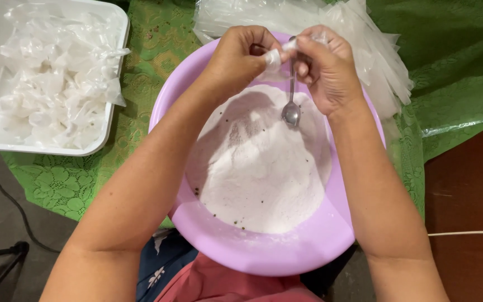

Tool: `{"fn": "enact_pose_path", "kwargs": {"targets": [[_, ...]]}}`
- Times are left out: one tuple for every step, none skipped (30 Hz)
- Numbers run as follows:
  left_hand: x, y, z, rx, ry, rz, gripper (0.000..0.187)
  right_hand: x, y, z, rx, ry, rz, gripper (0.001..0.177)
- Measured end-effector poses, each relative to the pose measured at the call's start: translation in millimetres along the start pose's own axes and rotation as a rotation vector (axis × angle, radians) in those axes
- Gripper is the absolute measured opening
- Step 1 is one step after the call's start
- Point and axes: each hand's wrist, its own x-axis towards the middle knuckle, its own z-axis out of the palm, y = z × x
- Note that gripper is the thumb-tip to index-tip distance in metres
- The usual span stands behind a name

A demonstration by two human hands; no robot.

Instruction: The person is manually filling small plastic bags with white powder using a spoon and then tying each bag closed.

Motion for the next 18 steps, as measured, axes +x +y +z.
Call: {"fn": "enact_pose_path", "kwargs": {"targets": [[2.4,-2.6,1.5,-0.009,0.07,0.024,0.018,-0.2,-1.6,-0.8,0.08,-0.043,-0.096,0.012],[5.6,-5.7,2.3,-0.009,0.072,0.025,0.018,-2.1,-2.6,2.2,0.079,-0.046,-0.097,0.012],[8.7,-8.6,2.4,-0.056,0.152,0.055,0.017,-3.7,-3.7,5.9,0.01,-0.031,-0.159,0.028],[11.9,-11.4,2.5,-0.103,0.231,0.085,0.015,-5.4,-4.7,9.4,-0.059,-0.016,-0.22,0.046],[13.3,-13.8,2.2,-0.102,0.234,0.085,0.015,-8.0,-1.0,16.1,-0.058,-0.019,-0.219,0.046],[14.7,-16.3,2.1,-0.084,0.288,0.131,0.012,-10.6,3.0,22.5,-0.368,-0.004,-0.325,0.032],[16.1,-19.3,1.8,-0.066,0.338,0.176,0.009,-13.6,7.4,29.1,-0.678,0.016,-0.427,0.024],[10.3,-12.5,2.7,-0.065,0.338,0.175,0.009,-13.2,11.2,33.2,-0.676,0.015,-0.426,0.024],[4.7,-6.2,6.2,-0.1,0.352,0.124,0.013,-14.4,14.6,35.4,-0.866,0.095,-0.627,0.024],[-0.9,0.1,9.7,-0.134,0.366,0.073,0.022,-15.6,17.9,37.5,-1.057,0.17,-0.829,0.026],[0.9,-1.3,11.3,-0.136,0.363,0.072,0.022,-14.8,17.8,35.8,-1.06,0.172,-0.828,0.026],[2.4,-2.5,12.7,-0.137,0.372,0.046,0.019,-14.2,17.6,34.4,-1.055,0.182,-0.817,0.019],[3.6,-3.7,13.6,-0.137,0.384,0.019,0.016,-13.3,17.5,33.4,-1.049,0.188,-0.808,0.013],[4.7,-5.4,12.9,-0.139,0.385,0.019,0.016,-11.7,16.9,31.1,-1.05,0.187,-0.808,0.013],[5.8,-7.6,12.6,-0.045,0.362,0.111,0.013,-10.4,16.6,28.5,-0.961,0.176,-0.759,0.018],[7.0,-9.8,12.4,0.048,0.338,0.202,0.011,-9.2,16.2,25.8,-0.872,0.164,-0.709,0.025],[5.3,-7.7,12.3,0.046,0.337,0.203,0.011,-7.7,15.3,22.4,-0.874,0.165,-0.709,0.025],[3.6,-5.4,12.2,0.114,0.298,0.212,0.008,-6.4,14.3,18.9,-0.768,0.158,-0.588,0.023]]}}
